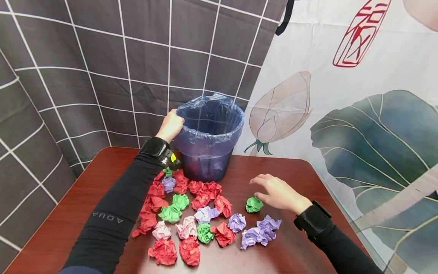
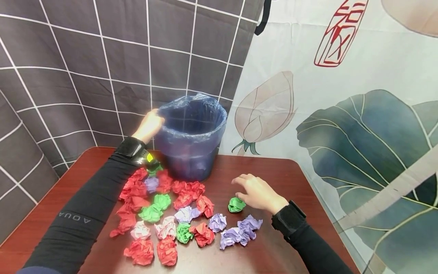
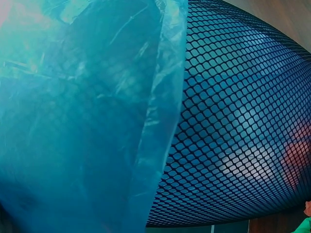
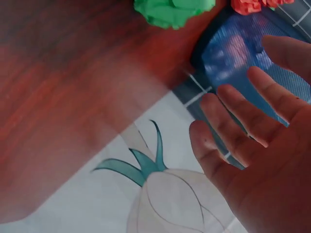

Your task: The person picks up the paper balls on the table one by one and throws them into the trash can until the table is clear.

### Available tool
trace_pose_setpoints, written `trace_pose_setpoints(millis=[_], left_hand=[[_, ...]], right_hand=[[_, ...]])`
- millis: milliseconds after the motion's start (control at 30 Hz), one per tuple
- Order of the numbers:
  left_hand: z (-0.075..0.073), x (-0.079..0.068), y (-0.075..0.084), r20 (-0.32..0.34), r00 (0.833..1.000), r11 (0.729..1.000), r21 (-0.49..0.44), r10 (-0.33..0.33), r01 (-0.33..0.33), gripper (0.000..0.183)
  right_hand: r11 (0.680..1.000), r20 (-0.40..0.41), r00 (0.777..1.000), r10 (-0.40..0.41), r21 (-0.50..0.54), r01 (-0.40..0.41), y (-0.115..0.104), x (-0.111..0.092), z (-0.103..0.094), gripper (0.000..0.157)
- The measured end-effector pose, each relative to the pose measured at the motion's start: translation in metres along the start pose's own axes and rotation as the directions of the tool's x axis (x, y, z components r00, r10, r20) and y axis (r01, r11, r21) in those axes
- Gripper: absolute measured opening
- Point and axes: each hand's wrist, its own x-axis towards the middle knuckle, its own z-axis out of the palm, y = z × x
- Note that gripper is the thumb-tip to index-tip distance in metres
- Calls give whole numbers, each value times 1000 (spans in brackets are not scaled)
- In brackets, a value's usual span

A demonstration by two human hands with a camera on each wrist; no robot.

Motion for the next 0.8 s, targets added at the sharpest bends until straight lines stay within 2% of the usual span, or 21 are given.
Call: trace_pose_setpoints(millis=[300, 567, 800], left_hand=[[3, 0, 0, -4, 1000, 1000, -3, 12, -12, 55], [3, 0, -1, -10, 1000, 1000, -7, 1, -1, 56], [2, -1, -1, -9, 1000, 1000, 0, 2, -2, 56]], right_hand=[[999, 113, 993, 22, 35, -26, 2, -1, 19, 51], [998, 180, 984, 9, 66, -21, 5, 2, 31, 42], [996, 172, 985, -17, 84, 3, 6, 3, 34, 35]])
